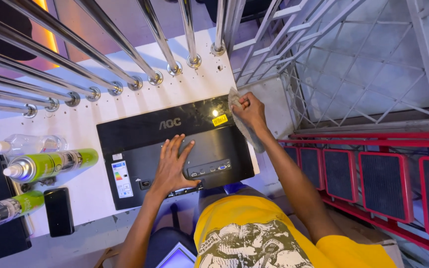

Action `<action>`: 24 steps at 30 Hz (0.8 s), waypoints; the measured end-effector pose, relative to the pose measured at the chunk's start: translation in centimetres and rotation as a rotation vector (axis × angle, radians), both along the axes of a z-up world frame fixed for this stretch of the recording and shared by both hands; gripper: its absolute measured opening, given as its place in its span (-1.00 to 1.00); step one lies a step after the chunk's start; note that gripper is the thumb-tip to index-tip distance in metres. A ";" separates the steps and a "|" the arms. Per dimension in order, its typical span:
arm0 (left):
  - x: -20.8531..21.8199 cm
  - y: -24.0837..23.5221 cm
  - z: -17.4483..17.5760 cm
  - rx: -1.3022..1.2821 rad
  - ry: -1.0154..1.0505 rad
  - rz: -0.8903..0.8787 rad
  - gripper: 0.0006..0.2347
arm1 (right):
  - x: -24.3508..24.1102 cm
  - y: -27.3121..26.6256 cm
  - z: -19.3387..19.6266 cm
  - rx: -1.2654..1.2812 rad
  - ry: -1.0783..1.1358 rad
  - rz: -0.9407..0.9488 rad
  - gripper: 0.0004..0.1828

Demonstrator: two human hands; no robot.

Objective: The person cleans the back of a black computer monitor using a spray cleaner and a cloth. They spray the surface and wipe it down thoroughly, handling the monitor to reach different areas.

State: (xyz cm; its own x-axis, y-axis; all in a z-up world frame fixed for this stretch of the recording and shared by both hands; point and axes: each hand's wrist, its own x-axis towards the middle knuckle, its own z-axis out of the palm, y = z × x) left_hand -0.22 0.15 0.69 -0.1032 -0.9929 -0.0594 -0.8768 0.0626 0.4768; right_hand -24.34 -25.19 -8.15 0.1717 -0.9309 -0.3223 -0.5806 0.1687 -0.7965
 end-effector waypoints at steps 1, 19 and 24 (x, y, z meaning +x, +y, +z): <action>-0.1 0.2 0.0 -0.001 -0.002 -0.002 0.07 | -0.5 0.3 -0.3 -0.001 -0.002 -0.002 -0.60; -0.1 0.2 -0.1 0.016 -0.007 0.003 0.08 | -2.8 -0.7 2.8 0.100 0.176 0.344 -0.62; -0.1 0.2 0.1 0.011 0.011 -0.003 0.10 | -3.4 0.8 3.1 0.230 0.135 0.300 -0.68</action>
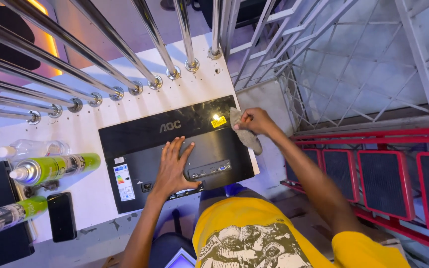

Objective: The person cleans the back of a black computer monitor using a spray cleaner and a cloth. They spray the surface and wipe it down thoroughly, handling the monitor to reach different areas.

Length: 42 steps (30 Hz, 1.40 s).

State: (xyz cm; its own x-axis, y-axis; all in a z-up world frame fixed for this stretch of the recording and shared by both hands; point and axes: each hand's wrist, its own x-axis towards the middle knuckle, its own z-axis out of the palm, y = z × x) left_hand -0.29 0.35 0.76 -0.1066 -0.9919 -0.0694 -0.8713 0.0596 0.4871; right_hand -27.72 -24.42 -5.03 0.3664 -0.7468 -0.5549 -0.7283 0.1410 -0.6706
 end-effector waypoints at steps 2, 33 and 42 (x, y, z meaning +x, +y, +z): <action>0.2 -0.5 -0.3 -0.021 -0.017 0.008 0.10 | 1.4 0.0 0.6 -0.051 0.022 0.007 -0.69; 0.3 0.5 0.7 -0.026 0.013 -0.007 0.07 | 0.0 10.1 -3.5 -0.868 -0.024 -0.132 -0.73; 0.6 0.1 0.5 -0.007 0.020 -0.030 0.04 | 1.9 9.4 2.3 -0.748 -0.017 -0.042 -0.68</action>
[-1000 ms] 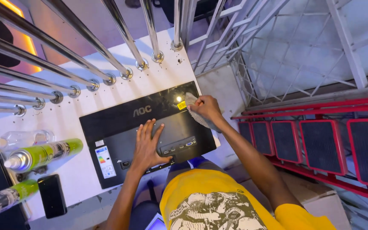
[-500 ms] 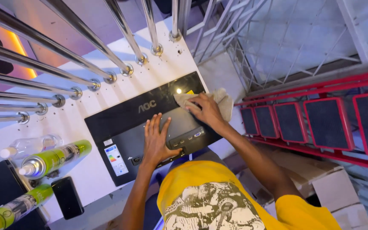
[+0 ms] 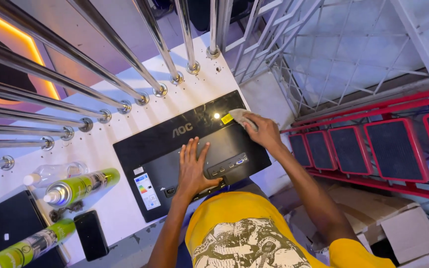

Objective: The person cleans the back of a black computer monitor using a spray cleaner and a cloth. They spray the surface and wipe it down thoroughly, handling the monitor to reach different areas.

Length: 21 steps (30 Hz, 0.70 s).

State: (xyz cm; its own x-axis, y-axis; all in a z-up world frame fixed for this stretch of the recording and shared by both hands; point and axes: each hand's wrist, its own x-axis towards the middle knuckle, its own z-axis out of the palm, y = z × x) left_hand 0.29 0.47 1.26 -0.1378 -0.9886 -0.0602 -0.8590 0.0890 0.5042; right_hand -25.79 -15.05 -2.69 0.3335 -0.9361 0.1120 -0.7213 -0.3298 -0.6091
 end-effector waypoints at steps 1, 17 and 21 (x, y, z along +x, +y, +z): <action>-0.1 -0.1 0.2 0.009 0.003 0.020 0.04 | -0.6 -0.1 -1.0 0.009 0.003 0.020 -0.68; -0.2 0.2 0.7 0.012 0.066 0.046 0.04 | -3.7 -2.1 -7.3 0.235 -0.072 -0.275 -0.78; -0.3 0.4 0.6 -0.017 0.104 0.062 0.02 | -6.9 -2.0 -10.3 0.499 -0.816 -0.555 -0.89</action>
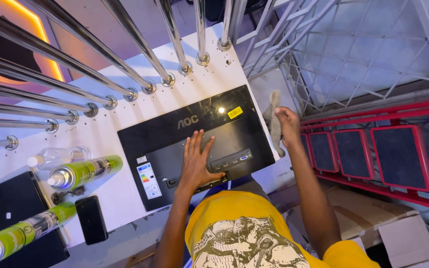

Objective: The person cleans the back of a black computer monitor using a spray cleaner and a cloth. They spray the surface and wipe it down thoroughly, handling the monitor to reach different areas.

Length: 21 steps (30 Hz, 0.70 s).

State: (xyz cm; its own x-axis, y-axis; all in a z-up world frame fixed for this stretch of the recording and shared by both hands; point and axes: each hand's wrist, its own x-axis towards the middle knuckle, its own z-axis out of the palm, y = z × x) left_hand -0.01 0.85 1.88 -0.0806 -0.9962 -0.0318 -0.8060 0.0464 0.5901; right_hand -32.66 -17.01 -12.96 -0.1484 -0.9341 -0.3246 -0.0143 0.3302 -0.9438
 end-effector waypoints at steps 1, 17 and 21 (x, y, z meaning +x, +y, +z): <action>0.0 0.1 0.3 0.001 -0.003 0.007 0.02 | -0.5 -0.3 -0.1 0.001 -0.003 0.007 -0.89; 17.2 6.6 3.3 -0.853 -0.059 1.231 -0.03 | 1.5 0.7 6.0 -0.230 -0.782 -0.130 -0.63; 18.5 5.2 2.8 -0.888 -0.210 1.230 -0.18 | 1.4 0.1 6.9 -0.049 -1.032 -0.157 -0.56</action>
State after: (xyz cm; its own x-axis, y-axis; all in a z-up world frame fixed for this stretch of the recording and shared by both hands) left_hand 18.53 6.08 4.68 0.7126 -0.1430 0.6869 -0.6707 -0.4263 0.6070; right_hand -31.23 -16.86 -6.02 0.0587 -0.9438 -0.3252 0.8463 0.2198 -0.4852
